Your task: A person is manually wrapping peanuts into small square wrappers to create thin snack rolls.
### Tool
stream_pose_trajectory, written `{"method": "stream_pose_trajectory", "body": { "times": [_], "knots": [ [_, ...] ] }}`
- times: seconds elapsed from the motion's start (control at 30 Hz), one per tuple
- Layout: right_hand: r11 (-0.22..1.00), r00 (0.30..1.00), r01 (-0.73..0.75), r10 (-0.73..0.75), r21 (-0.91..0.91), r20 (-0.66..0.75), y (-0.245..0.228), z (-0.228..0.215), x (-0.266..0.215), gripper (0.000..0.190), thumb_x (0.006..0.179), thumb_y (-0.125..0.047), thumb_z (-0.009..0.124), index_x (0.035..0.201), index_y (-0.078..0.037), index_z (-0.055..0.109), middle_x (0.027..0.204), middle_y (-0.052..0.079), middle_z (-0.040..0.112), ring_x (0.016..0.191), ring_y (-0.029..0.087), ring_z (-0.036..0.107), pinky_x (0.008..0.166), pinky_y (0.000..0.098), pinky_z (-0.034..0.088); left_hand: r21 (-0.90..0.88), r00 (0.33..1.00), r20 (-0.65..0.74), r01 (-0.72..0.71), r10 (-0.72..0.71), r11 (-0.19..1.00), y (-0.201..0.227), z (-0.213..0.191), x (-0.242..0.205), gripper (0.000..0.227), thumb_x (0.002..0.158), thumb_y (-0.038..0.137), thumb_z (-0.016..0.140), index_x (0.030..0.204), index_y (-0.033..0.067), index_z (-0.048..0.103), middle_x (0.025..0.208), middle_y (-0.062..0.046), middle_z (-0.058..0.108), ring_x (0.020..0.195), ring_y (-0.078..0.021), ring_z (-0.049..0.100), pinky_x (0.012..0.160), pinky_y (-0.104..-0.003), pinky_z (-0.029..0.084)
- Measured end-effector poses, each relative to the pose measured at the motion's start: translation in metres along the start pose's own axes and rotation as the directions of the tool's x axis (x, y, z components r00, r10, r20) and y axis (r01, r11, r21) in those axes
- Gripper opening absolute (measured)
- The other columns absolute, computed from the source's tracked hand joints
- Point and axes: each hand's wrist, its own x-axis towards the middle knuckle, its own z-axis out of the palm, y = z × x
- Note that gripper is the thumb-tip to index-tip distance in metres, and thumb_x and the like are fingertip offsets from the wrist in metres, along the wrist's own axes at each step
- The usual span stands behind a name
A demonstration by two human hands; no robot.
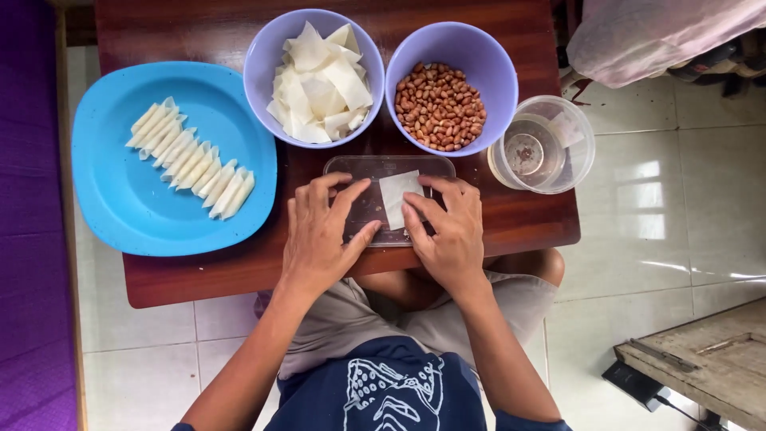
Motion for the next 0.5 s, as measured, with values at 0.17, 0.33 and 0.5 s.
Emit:
{"method": "stream_pose_trajectory", "body": {
  "times": [0.17, 0.33, 0.5],
  "knots": [
    [1.000, 0.998, -0.025, 0.024, 0.005, 0.054, -0.006, -0.003, 0.007, 0.015, 0.101, -0.030, 0.069, 0.108, -0.020, 0.078, 0.120, 0.000, 0.068, 0.109, 0.030, 0.057, 0.086, 0.0392, 0.045, -0.046, 1.000, 0.002, 0.017, -0.017, 0.999, -0.001, 0.000, 0.000, 0.053, 0.090, 0.040, 0.075, 0.137, 0.0213, 0.060, 0.131, -0.003, 0.046, 0.110, -0.0270, 0.046, 0.087, -0.042, 0.039],
    [0.999, 0.990, -0.042, 0.040, 0.013, 0.135, -0.007, -0.005, 0.017, 0.025, 0.100, -0.032, 0.069, 0.122, -0.022, 0.074, 0.119, -0.001, 0.069, 0.105, 0.029, 0.056, 0.082, 0.0397, 0.044, -0.103, 0.998, 0.028, 0.059, -0.056, 0.993, 0.000, -0.003, 0.005, 0.055, 0.088, 0.040, 0.076, 0.137, 0.0211, 0.060, 0.130, -0.003, 0.046, 0.111, -0.0285, 0.047, 0.086, -0.043, 0.039],
    [0.994, 0.992, -0.060, 0.050, 0.090, 0.116, -0.008, -0.005, 0.022, 0.021, 0.099, -0.017, 0.070, 0.117, -0.027, 0.075, 0.105, -0.010, 0.073, 0.095, 0.021, 0.059, 0.078, 0.0349, 0.039, -0.202, 0.998, 0.013, 0.068, -0.066, 0.977, 0.003, -0.002, 0.014, 0.055, 0.092, 0.039, 0.075, 0.140, 0.0189, 0.058, 0.128, -0.004, 0.049, 0.111, -0.0290, 0.048, 0.086, -0.042, 0.038]
  ]
}}
